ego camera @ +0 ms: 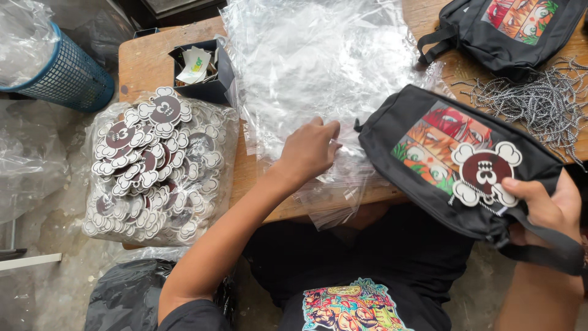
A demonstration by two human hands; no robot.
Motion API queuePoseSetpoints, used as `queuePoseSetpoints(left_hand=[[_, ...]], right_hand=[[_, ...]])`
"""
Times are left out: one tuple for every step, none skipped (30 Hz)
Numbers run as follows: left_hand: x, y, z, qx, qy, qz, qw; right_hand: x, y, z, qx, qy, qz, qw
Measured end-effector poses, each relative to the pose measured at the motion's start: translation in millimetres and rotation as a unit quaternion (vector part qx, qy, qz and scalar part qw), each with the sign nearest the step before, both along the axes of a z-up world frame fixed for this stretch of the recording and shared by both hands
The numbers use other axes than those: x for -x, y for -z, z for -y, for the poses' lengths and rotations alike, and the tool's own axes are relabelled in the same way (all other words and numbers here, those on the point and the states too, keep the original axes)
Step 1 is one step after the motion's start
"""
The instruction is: The person assembles keychains by attaching a metal chain to a character-shaped tag and then securing the tag to a small black pouch. They place the pouch and tag into a clear plastic bag, add a small card, seal the bag, and repeat the process for a second pouch.
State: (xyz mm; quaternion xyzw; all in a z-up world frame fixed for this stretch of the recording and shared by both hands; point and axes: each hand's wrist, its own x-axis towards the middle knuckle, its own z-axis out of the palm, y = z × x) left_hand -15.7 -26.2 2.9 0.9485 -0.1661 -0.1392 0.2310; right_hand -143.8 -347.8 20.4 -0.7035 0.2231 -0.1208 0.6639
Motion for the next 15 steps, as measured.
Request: queuePoseSetpoints(left_hand=[[-2, 2, 3, 0.0, 0.002, 0.001, 1.0], [-4, 4, 6, 0.014, -0.01, 0.022, 1.0], [-6, 6, 10, 0.028, -0.021, 0.044, 0.998], [-7, 5, 14, 0.027, -0.019, 0.044, 0.998], [-7, 4, 17, 0.043, -0.024, 0.068, 0.996], [-7, 3, 21, 0.059, -0.03, 0.092, 0.994], [-8, 4, 23, 0.059, -0.027, 0.093, 0.994], [-8, 4, 25, 0.056, -0.025, 0.11, 0.992], [-9, 5, 27, 0.054, -0.022, 0.127, 0.99], [-8, 6, 29, 0.055, -0.019, 0.127, 0.99], [-8, 7, 31, 0.057, -0.023, 0.149, 0.987], [-7, 7, 32, 0.06, -0.027, 0.171, 0.983], [-4, 6, 35, 0.06, -0.026, 0.172, 0.983], [-2, 5, 37, 0.047, -0.025, 0.206, 0.977], [2, 5, 39, 0.033, -0.024, 0.239, 0.97]], right_hand=[[5, 8, 13, 0.0, 0.002, 0.001, 1.0], [10, 16, 26, -0.006, -0.007, -0.035, 0.999], [15, 24, 39, -0.013, -0.017, -0.07, 0.997], [19, 26, 45, -0.013, -0.015, -0.069, 0.997], [23, 28, 50, -0.027, -0.028, -0.091, 0.995], [27, 30, 56, -0.04, -0.042, -0.112, 0.992], [25, 39, 61, -0.041, -0.039, -0.111, 0.992], [23, 48, 67, -0.035, -0.033, -0.128, 0.991], [22, 57, 73, -0.028, -0.025, -0.145, 0.989], [21, 55, 66, -0.029, -0.022, -0.145, 0.989], [18, 54, 60, -0.055, -0.004, -0.123, 0.991], [15, 52, 52, -0.081, 0.013, -0.101, 0.992], [11, 46, 40, -0.082, 0.014, -0.099, 0.992], [6, 40, 27, -0.106, 0.036, -0.086, 0.99], [2, 34, 13, -0.131, 0.056, -0.075, 0.987]])
